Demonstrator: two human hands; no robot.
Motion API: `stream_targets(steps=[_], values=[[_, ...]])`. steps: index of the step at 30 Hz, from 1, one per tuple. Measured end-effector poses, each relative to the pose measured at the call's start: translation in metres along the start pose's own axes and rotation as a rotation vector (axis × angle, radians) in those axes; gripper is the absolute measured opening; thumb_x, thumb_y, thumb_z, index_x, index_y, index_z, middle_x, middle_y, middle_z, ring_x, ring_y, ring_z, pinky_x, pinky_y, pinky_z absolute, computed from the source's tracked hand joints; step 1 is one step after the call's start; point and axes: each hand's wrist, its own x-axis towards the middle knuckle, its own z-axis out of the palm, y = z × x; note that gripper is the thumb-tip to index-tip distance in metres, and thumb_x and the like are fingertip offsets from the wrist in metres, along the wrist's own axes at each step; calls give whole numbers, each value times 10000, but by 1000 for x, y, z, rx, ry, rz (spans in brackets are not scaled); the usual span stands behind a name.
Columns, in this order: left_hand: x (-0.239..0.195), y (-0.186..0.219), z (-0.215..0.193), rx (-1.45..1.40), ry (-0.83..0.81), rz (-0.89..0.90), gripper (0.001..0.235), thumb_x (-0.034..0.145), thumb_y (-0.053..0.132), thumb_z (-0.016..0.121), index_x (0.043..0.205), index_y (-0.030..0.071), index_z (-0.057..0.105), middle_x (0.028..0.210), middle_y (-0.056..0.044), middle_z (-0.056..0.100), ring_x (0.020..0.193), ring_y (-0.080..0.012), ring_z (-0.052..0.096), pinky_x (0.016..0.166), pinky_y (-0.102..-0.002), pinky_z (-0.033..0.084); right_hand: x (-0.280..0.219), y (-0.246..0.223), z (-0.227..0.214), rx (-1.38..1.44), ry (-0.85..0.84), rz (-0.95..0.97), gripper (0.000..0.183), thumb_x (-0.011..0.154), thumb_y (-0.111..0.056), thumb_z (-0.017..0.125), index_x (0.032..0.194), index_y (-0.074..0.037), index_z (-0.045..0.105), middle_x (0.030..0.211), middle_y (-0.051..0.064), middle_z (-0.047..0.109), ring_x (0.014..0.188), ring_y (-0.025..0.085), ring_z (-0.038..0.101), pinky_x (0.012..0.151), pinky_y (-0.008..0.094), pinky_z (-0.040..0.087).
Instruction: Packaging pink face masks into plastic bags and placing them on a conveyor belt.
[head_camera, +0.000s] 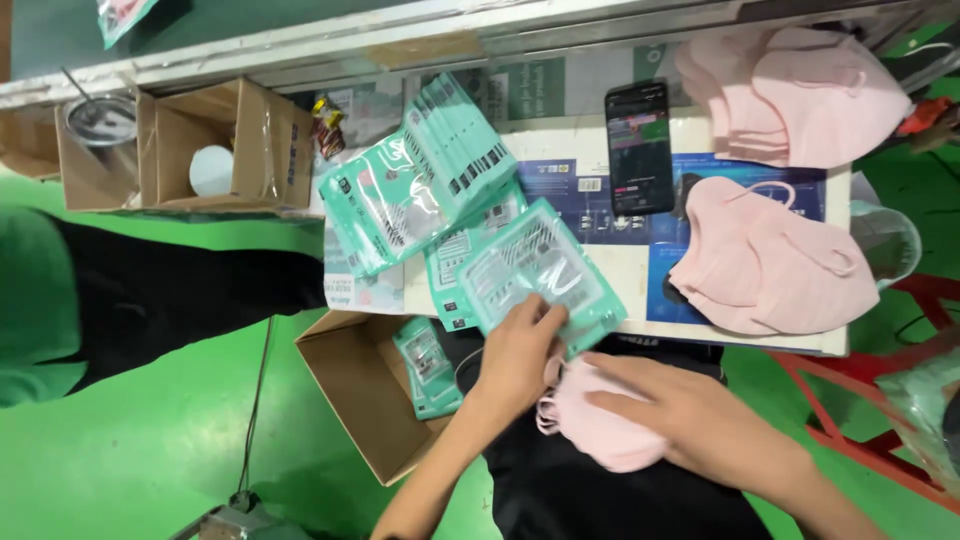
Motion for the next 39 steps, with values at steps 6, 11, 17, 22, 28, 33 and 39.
stream_targets(steps=[6, 11, 17, 22, 28, 33, 39], values=[[-17, 33, -69, -332, 45, -319, 224, 825, 35, 684, 1046, 37, 650, 944, -112, 604, 694, -242, 658, 652, -355, 543, 53, -19, -20, -381, -122, -299, 442, 732, -93, 643, 1166, -12, 626, 1444, 139, 548, 1139, 337, 599, 953, 449, 492], [-38, 24, -85, -390, 128, -262, 243, 834, 12, 677, 1072, 22, 633, 935, -99, 604, 706, -212, 639, 661, -321, 533, 77, -9, -8, -425, -100, -473, 431, 733, -120, 632, 1154, -31, 631, 1434, 113, 563, 1137, 323, 609, 952, 438, 501], [-64, -13, -112, -258, 140, -294, 346, 834, -27, 662, 1163, 67, 719, 960, -104, 603, 755, -238, 637, 689, -343, 538, 73, -2, 6, -318, -291, -348, 576, 695, -76, 693, 1260, 11, 624, 1367, 140, 603, 1116, 353, 618, 933, 441, 498], [-76, -5, -78, -62, 282, -260, 438, 837, 23, 719, 1267, 108, 722, 1056, -118, 576, 766, -240, 642, 669, -333, 534, 33, 10, 15, 140, -199, -115, 636, 682, -19, 740, 1316, -37, 699, 1524, 145, 634, 1220, 317, 676, 963, 377, 536], [-58, 26, -37, -198, 589, -110, 514, 799, 45, 815, 1300, 70, 702, 1076, -114, 543, 742, -186, 611, 677, -295, 530, 15, 20, 55, 880, 542, 539, 627, 717, -15, 777, 1314, -12, 585, 1232, 127, 670, 1126, 210, 658, 947, 370, 540], [-39, 23, -3, -182, 754, -201, 421, 832, 6, 728, 1251, 18, 693, 1086, -156, 548, 672, -191, 628, 620, -287, 532, 51, -6, 34, 574, 682, 623, 363, 872, -99, 748, 1209, 30, 706, 1100, 61, 754, 978, 144, 698, 858, 288, 558], [-29, 31, -3, 46, 521, -4, 380, 876, 15, 743, 1240, -60, 669, 992, -163, 627, 781, -286, 662, 667, -351, 540, 46, 58, 76, 1135, 530, 563, 383, 939, -198, 658, 1273, -16, 625, 1094, 72, 735, 954, 135, 685, 818, 309, 562]])
